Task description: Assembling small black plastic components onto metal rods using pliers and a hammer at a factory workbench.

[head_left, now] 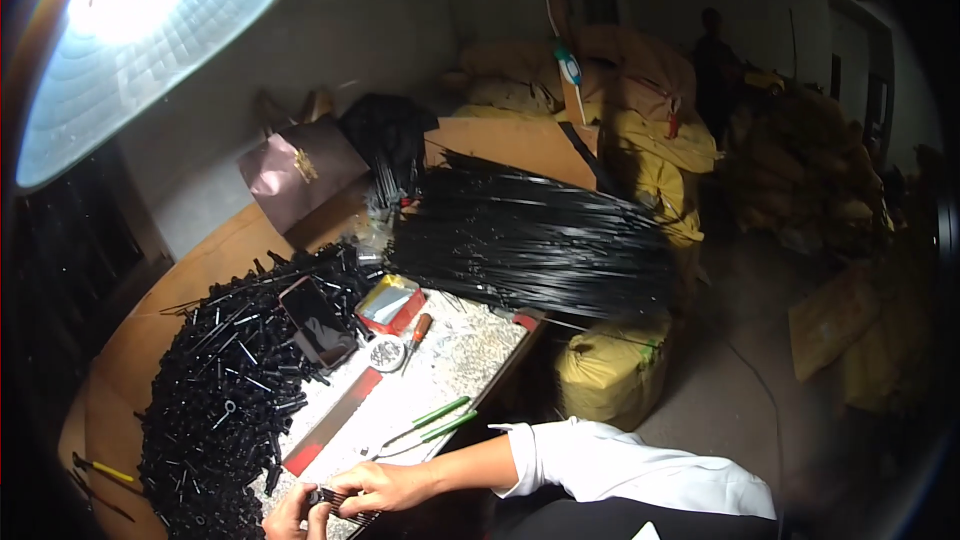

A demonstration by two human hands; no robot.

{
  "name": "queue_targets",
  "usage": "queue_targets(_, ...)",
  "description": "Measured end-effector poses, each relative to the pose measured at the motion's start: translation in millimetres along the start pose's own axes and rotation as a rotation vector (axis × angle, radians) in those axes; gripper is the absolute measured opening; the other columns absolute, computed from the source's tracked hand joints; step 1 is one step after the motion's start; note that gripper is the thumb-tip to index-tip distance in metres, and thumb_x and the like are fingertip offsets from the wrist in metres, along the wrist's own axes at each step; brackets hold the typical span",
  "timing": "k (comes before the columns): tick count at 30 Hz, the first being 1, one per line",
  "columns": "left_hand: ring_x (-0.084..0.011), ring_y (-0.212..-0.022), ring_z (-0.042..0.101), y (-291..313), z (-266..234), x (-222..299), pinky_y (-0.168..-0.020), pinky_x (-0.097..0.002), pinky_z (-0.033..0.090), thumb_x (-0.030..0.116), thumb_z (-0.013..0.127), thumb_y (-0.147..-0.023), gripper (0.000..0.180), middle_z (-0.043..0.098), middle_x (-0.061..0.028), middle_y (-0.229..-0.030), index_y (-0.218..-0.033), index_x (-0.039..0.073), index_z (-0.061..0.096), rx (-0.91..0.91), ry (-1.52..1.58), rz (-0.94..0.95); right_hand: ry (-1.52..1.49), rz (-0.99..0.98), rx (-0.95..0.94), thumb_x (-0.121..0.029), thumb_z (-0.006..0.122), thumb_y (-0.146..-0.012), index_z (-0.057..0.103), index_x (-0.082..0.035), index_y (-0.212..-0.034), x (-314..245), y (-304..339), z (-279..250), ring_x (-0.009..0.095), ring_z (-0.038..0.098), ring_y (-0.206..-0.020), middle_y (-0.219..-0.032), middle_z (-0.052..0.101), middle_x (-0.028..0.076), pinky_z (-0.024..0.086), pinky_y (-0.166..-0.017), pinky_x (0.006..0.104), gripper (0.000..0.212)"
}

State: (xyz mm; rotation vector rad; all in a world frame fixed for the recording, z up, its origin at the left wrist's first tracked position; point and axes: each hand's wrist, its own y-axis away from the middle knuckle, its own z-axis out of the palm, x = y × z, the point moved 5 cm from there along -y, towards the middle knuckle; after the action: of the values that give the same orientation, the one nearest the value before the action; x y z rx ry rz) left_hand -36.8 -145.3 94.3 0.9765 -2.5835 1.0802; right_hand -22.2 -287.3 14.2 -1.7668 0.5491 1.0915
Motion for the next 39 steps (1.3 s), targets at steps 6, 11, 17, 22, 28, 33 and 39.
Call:
queue_targets(6, -0.0384, -0.085, 0.062, 8.3, 4.2, 4.4, -0.073, -0.0413, 0.050, 0.002, 0.058, -0.086, 0.030, 0.063, -0.0233, -0.099, -0.116, 0.001, 0.057, -0.168, -0.405, -0.115, 0.018, 0.020, 0.009, -0.019, 0.059, -0.087, 0.052, 0.001, -0.078, 9.9, -3.6, 8.3, 0.014, 0.046, -0.062, -0.064, 0.049, 0.008, 0.038, -0.057, 0.0320, 0.023)
queue_targets(11, -0.0368, -0.073, 0.062, 12.4, 2.9, -2.7, -0.064, -0.0407, 0.050, 0.008, 0.062, -0.086, 0.023, 0.065, -0.0197, -0.086, -0.107, 0.001, 0.061, -0.121, -0.401, 0.055, -0.002, 0.022, -0.004, -0.017, 0.060, -0.086, 0.053, 0.002, -0.080, 9.2, -4.3, 12.0, 0.014, 0.046, -0.062, -0.064, 0.050, 0.008, 0.039, -0.057, 0.0321, 0.021)
queue_targets(17, -0.0354, -0.067, 0.062, 9.4, -1.5, -3.7, -0.060, -0.0380, 0.049, 0.008, 0.063, -0.086, 0.016, 0.065, -0.0200, -0.081, -0.099, -0.001, 0.064, -0.160, -0.140, 0.113, -0.038, -0.012, 0.005, -0.017, 0.062, -0.084, 0.055, 0.001, -0.080, 13.7, -3.9, 15.8, 0.013, 0.049, -0.062, -0.064, 0.053, 0.006, 0.041, -0.057, 0.0310, 0.020)
queue_targets(22, -0.0280, -0.071, 0.066, 6.2, -2.3, -9.1, -0.066, -0.0335, 0.052, 0.004, 0.064, -0.085, 0.016, 0.067, -0.0196, -0.083, -0.099, -0.004, 0.063, 0.046, 0.065, -0.060, -0.050, -0.024, 0.056, -0.019, 0.064, -0.084, 0.054, 0.000, -0.077, 19.3, -8.1, 16.7, 0.013, 0.046, -0.058, -0.060, 0.050, 0.005, 0.039, -0.054, 0.0311, 0.023)
queue_targets(28, -0.0263, -0.066, 0.066, 8.7, 0.3, -8.8, -0.061, -0.0347, 0.051, 0.007, 0.070, -0.081, 0.017, 0.067, -0.0183, -0.080, -0.095, -0.002, 0.066, -0.019, -0.190, -0.006, 0.029, 0.032, 0.049, -0.025, 0.066, -0.084, 0.050, 0.000, -0.073, 23.6, -6.0, 21.7, 0.013, 0.045, -0.058, -0.059, 0.048, 0.007, 0.037, -0.053, 0.0320, 0.032)
queue_targets(33, -0.0233, -0.067, 0.064, -3.1, -15.6, 4.8, -0.065, -0.0316, 0.051, -0.001, 0.068, -0.080, 0.014, 0.068, -0.0180, -0.081, -0.093, -0.005, 0.066, -0.017, 0.091, 0.025, 0.004, 0.006, 0.060, -0.026, 0.067, -0.081, 0.051, 0.000, -0.074, 26.4, -0.3, 23.8, 0.017, 0.049, -0.059, -0.061, 0.051, 0.008, 0.040, -0.055, 0.0331, 0.032)
queue_targets(39, -0.0228, -0.071, 0.065, 1.1, -10.3, -2.1, -0.067, -0.0304, 0.052, -0.001, 0.065, -0.082, 0.014, 0.067, -0.0177, -0.083, -0.095, -0.005, 0.064, -0.067, 0.056, 0.015, -0.002, 0.032, 0.096, -0.022, 0.066, -0.081, 0.053, 0.000, -0.074, 31.4, 3.7, 24.0, 0.019, 0.052, -0.061, -0.063, 0.054, 0.010, 0.041, -0.057, 0.0344, 0.026)
